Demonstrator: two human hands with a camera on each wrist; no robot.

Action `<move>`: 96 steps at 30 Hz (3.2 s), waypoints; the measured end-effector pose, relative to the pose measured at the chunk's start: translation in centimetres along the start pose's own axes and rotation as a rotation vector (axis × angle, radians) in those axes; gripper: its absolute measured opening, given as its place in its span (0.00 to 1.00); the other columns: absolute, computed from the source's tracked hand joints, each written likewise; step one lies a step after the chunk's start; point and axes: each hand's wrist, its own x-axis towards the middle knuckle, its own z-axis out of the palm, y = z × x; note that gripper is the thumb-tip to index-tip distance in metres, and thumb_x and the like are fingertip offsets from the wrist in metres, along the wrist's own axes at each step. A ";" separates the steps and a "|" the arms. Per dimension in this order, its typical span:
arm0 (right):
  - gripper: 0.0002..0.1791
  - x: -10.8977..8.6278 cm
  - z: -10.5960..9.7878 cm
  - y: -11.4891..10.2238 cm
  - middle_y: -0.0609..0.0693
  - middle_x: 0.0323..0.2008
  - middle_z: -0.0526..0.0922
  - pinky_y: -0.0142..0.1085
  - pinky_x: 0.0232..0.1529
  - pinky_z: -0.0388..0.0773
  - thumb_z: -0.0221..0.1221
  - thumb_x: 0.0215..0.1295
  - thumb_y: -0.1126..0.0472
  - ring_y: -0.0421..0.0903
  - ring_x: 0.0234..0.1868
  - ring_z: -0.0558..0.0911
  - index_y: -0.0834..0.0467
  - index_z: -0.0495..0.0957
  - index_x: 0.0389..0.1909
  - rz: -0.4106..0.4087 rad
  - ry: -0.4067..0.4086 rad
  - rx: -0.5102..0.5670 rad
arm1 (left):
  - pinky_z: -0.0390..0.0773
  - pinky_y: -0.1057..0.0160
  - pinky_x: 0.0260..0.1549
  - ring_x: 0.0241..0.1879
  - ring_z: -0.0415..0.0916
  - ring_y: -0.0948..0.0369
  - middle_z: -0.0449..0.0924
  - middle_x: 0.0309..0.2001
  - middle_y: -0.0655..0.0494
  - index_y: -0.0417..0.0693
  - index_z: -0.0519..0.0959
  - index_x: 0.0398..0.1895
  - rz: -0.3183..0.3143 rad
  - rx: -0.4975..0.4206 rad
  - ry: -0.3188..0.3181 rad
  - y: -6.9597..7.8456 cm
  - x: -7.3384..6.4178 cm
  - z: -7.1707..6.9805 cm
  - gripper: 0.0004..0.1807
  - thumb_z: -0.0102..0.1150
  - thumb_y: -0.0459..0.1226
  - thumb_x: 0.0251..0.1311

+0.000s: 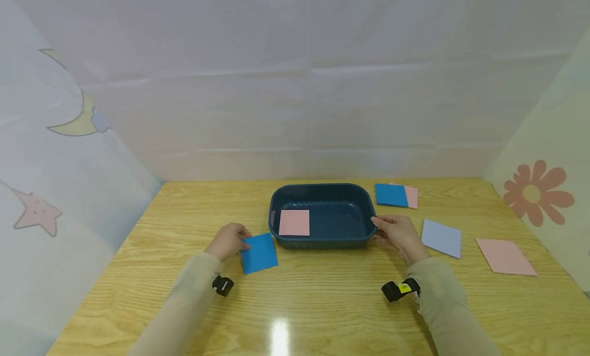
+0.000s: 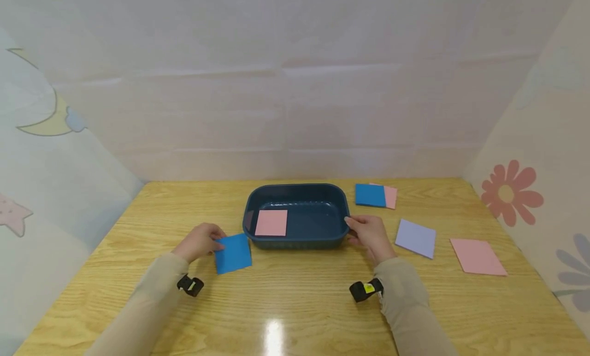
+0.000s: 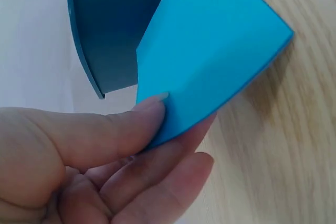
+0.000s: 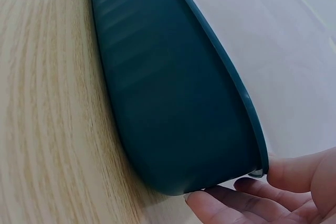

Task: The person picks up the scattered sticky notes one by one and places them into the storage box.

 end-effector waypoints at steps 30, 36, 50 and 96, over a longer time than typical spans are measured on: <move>0.27 -0.1 -0.2 -0.2 0.59 0.46 0.80 0.34 0.39 0.82 0.50 0.75 0.59 0.35 0.32 0.81 0.75 0.63 0.65 -0.005 -0.009 0.012 | 0.81 0.56 0.36 0.34 0.76 0.57 0.81 0.45 0.42 0.30 0.82 0.44 -0.010 -0.149 -0.073 0.7 -1.9 -1.9 0.10 0.53 0.25 0.65; 0.26 -0.1 -0.2 -0.2 0.59 0.45 0.80 0.35 0.39 0.82 0.50 0.75 0.60 0.35 0.32 0.81 0.75 0.63 0.65 -0.002 -0.008 0.016 | 0.81 0.56 0.35 0.35 0.79 0.57 0.81 0.44 0.42 0.27 0.80 0.46 -0.003 -0.203 -0.105 0.7 -2.8 -2.3 0.11 0.50 0.24 0.67; 0.27 0.0 -0.2 -0.1 0.63 0.50 0.78 0.35 0.41 0.82 0.49 0.76 0.60 0.35 0.33 0.81 0.76 0.62 0.65 -0.013 -0.013 0.007 | 0.82 0.56 0.36 0.35 0.81 0.54 0.81 0.44 0.40 0.25 0.77 0.50 0.037 -0.285 -0.119 2.4 -3.9 -3.2 0.13 0.48 0.24 0.68; 0.27 -0.2 -0.1 -0.4 0.63 0.51 0.77 0.34 0.39 0.82 0.50 0.75 0.59 0.36 0.34 0.81 0.75 0.62 0.65 0.009 -0.009 -0.001 | 0.82 0.57 0.39 0.35 0.80 0.55 0.81 0.44 0.42 0.28 0.78 0.50 0.071 -0.298 -0.105 5.8 -1.9 -3.1 0.13 0.47 0.25 0.70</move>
